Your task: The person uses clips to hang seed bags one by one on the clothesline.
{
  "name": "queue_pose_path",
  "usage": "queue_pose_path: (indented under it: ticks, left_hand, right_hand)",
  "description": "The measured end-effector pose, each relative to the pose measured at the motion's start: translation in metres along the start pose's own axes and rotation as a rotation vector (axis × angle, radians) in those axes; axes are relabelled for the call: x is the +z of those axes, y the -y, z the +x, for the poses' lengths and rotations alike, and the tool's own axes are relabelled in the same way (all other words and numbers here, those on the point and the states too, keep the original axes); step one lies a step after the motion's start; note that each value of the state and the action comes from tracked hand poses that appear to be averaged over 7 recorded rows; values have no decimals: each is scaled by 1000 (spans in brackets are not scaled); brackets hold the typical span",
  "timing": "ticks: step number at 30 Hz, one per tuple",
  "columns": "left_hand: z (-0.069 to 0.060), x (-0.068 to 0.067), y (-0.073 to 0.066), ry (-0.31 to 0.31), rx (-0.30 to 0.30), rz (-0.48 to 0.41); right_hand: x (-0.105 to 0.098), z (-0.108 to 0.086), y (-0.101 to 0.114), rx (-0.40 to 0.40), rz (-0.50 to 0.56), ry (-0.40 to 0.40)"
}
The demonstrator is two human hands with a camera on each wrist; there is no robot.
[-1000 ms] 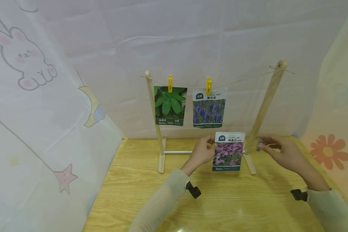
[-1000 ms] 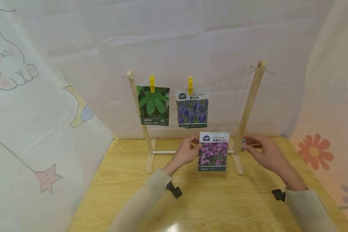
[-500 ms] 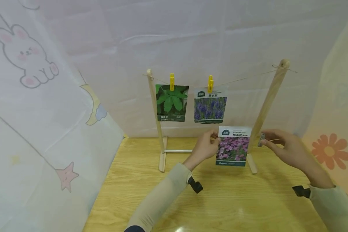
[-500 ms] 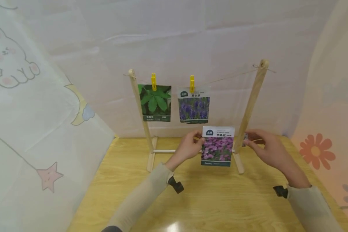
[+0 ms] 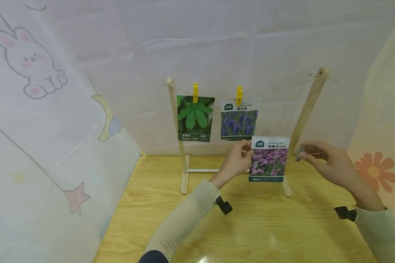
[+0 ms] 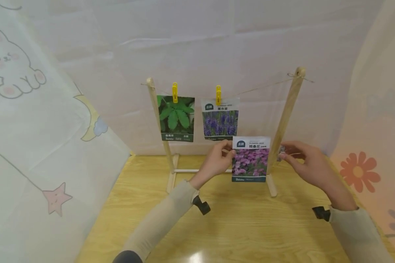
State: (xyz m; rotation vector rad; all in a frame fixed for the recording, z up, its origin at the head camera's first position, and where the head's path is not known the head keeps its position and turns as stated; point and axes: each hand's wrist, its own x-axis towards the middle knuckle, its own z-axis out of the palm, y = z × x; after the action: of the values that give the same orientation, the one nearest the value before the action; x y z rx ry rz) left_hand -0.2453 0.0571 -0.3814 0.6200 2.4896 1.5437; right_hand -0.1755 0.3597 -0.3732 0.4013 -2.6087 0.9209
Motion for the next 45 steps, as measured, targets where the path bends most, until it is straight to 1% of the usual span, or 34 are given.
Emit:
queue_pose_path:
  ticks: [4,10,15,18,24,29,36,41,45]
  left_hand:
    - [2,1,-3,-15,33,16]
    - [7,0,-7,-38,77,22]
    - [12,0,-7,-53,131,53]
    - [14,-1,-7,-59,156,73]
    - [16,-3,-13,-74,173,67]
    - [19,-5,-19,-84,209,82]
    - [22,-6,-28,-72,207,58]
    - [24,-6,-36,-83,229,65]
    - [28,-6,-40,-91,252,72]
  right_hand:
    - [-4,2,2,13,2,13]
    - [-9,9,7,-8,4,8]
    - [-15,16,9,-28,-12,19]
    - [-19,18,11,-17,-17,22]
    - [-24,24,20,-11,-20,19]
    - [-28,31,27,-3,-43,13]
    - [-38,40,35,-30,-69,26]
    - [-45,48,41,-45,-71,22]
    - [-47,54,46,-84,-70,8]
